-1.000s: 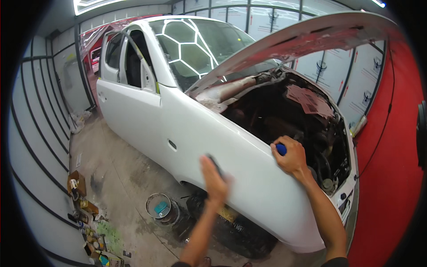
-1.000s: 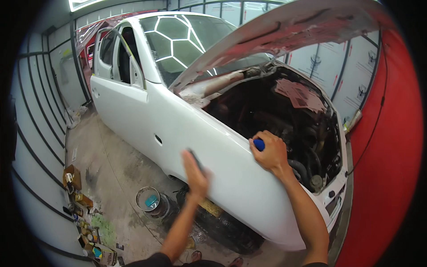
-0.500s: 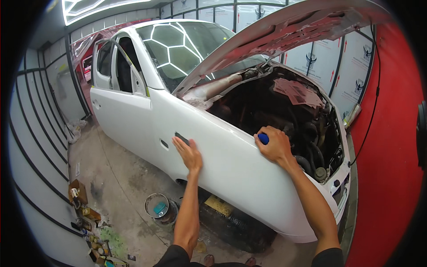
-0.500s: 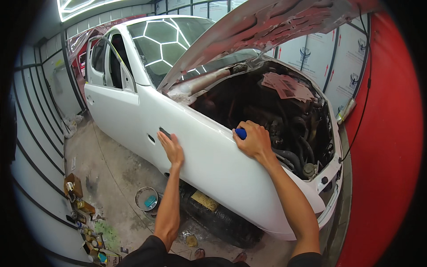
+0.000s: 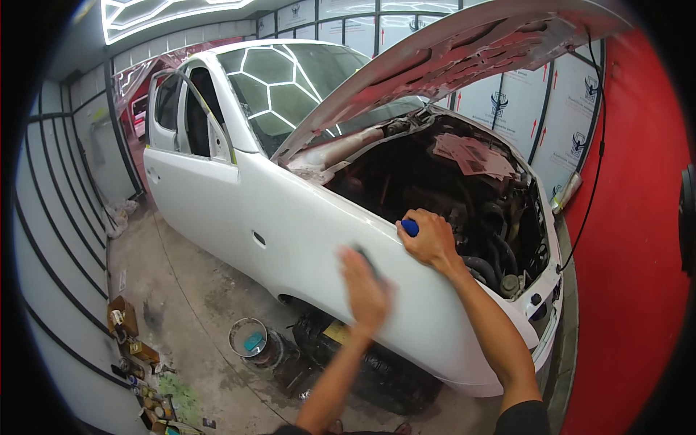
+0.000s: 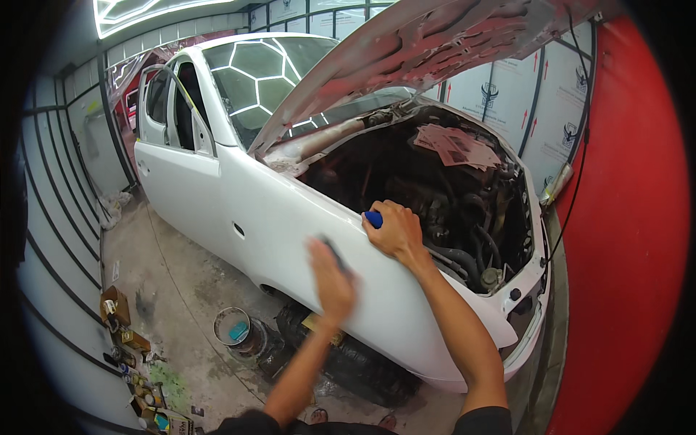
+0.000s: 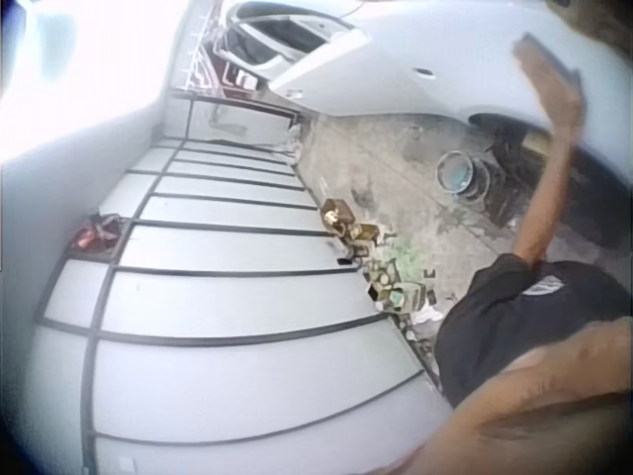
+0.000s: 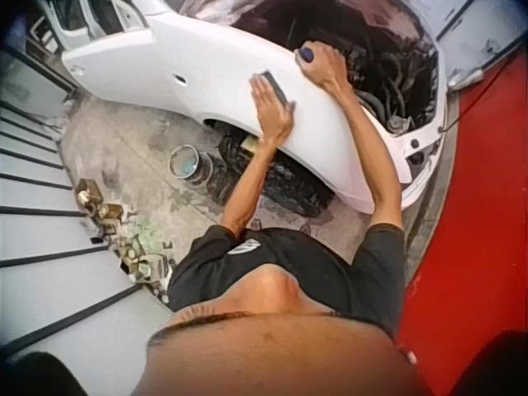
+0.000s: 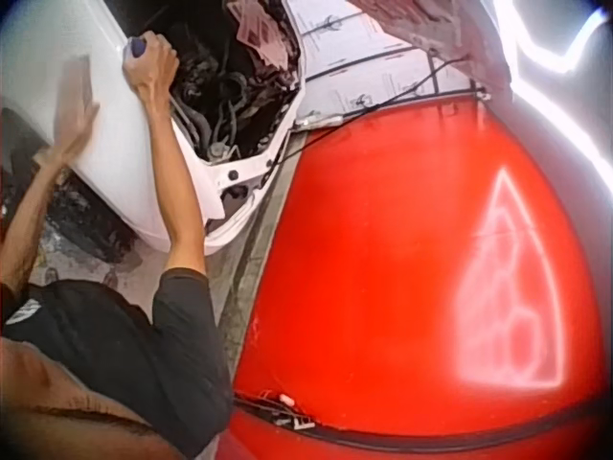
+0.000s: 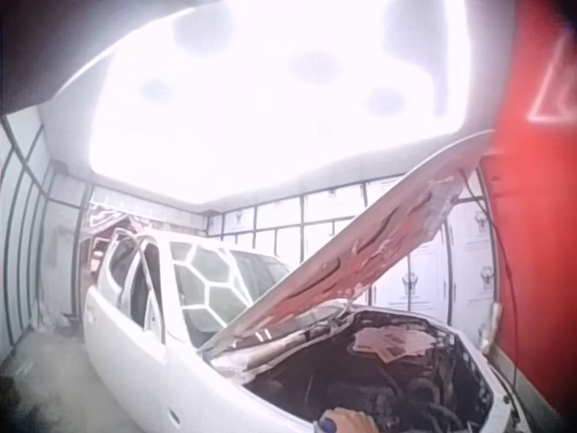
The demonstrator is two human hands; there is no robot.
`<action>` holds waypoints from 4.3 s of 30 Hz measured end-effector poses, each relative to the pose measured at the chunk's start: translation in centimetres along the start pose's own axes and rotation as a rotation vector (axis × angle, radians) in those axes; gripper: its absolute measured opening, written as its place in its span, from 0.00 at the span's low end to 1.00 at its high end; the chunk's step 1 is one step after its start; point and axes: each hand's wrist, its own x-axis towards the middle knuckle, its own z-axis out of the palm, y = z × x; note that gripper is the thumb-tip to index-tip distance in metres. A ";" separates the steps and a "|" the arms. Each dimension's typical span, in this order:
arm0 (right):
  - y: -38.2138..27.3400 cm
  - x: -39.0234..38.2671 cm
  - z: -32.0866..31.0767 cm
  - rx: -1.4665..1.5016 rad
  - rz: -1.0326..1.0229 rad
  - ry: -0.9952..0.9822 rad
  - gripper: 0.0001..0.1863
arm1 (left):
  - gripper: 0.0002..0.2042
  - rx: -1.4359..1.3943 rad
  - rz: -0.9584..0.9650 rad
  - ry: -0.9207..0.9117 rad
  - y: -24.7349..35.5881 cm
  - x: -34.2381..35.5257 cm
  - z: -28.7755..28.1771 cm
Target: The person sands the car fender with a sanding block and wipes down the surface with a cloth.
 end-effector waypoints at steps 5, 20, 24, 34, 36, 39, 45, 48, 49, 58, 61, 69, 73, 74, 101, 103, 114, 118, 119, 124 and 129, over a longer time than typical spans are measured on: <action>0.4 -0.1 0.6 0.014 -0.008 0.039 0.15 | 0.50 0.044 0.043 -0.053 -0.4 1.6 -0.6; -2.6 0.6 1.8 0.113 0.061 -0.004 0.15 | 0.43 0.159 -0.225 0.231 -11.5 13.1 -5.7; 0.0 0.1 0.5 0.099 0.147 -0.034 0.14 | 0.49 0.087 -0.009 0.124 -1.8 5.1 -0.1; -1.6 0.4 0.9 0.043 0.269 0.050 0.13 | 0.38 0.117 0.078 0.076 -4.4 8.5 -2.3; 0.0 0.1 0.4 0.061 0.317 0.088 0.13 | 0.39 -0.020 0.176 -0.097 0.5 5.0 -0.9; 1.2 -0.8 -0.6 0.096 0.349 0.169 0.12 | 0.35 0.039 0.161 -0.081 0.7 6.9 -1.9; 1.9 -4.2 -1.3 0.223 0.362 0.375 0.10 | 0.32 0.050 0.059 0.029 -1.0 6.7 -1.1; 2.7 -5.1 -2.5 0.165 0.337 0.400 0.09 | 0.39 0.023 0.151 -0.120 2.4 4.3 -0.5; 2.9 -5.6 -3.1 0.128 0.312 0.414 0.09 | 0.44 0.015 0.193 -0.192 3.0 4.0 -0.3; 5.6 -10.5 -6.0 -0.007 0.530 0.206 0.12 | 0.35 -0.004 0.090 -0.077 3.4 3.6 -0.2; 6.0 -10.8 -5.6 0.028 0.464 0.247 0.13 | 0.36 0.073 0.144 -0.057 0.1 6.4 -1.0; 4.8 -11.2 -5.1 -0.041 0.407 0.261 0.12 | 0.41 -0.079 0.144 -0.203 4.8 -2.4 0.1; 4.8 -11.3 -5.4 -0.046 0.385 0.257 0.11 | 0.42 0.055 0.106 -0.056 -0.6 2.4 -1.0; 4.2 -11.3 -5.2 -0.039 0.383 0.248 0.11 | 0.40 0.074 -0.052 0.025 -4.0 6.2 -2.4; 1.7 -10.4 -4.3 -0.099 0.302 0.221 0.09 | 0.41 -0.008 -0.444 0.152 -15.5 4.8 -6.7; 2.9 -10.4 -5.1 -0.148 0.292 0.243 0.09 | 0.39 0.036 -0.301 0.119 -12.6 1.1 -3.1; 2.4 -10.6 -5.0 -0.153 0.261 0.251 0.08 | 0.44 -0.106 -0.458 0.184 -16.5 1.7 -4.6; 3.7 -10.9 -5.8 -0.170 0.276 0.260 0.08 | 0.44 -0.009 -0.078 0.069 -6.5 -4.5 -2.7; 3.8 -11.0 -6.0 -0.178 0.287 0.246 0.08 | 0.44 0.012 -0.008 0.012 -6.1 -4.6 -2.7; 1.6 -10.4 -4.3 -0.138 0.239 0.239 0.08 | 0.38 -0.180 -0.792 0.279 -24.1 2.4 -7.4; 3.2 -11.1 -5.8 -0.173 0.281 0.242 0.08 | 0.45 -0.067 -0.189 0.136 -8.9 -4.0 -2.7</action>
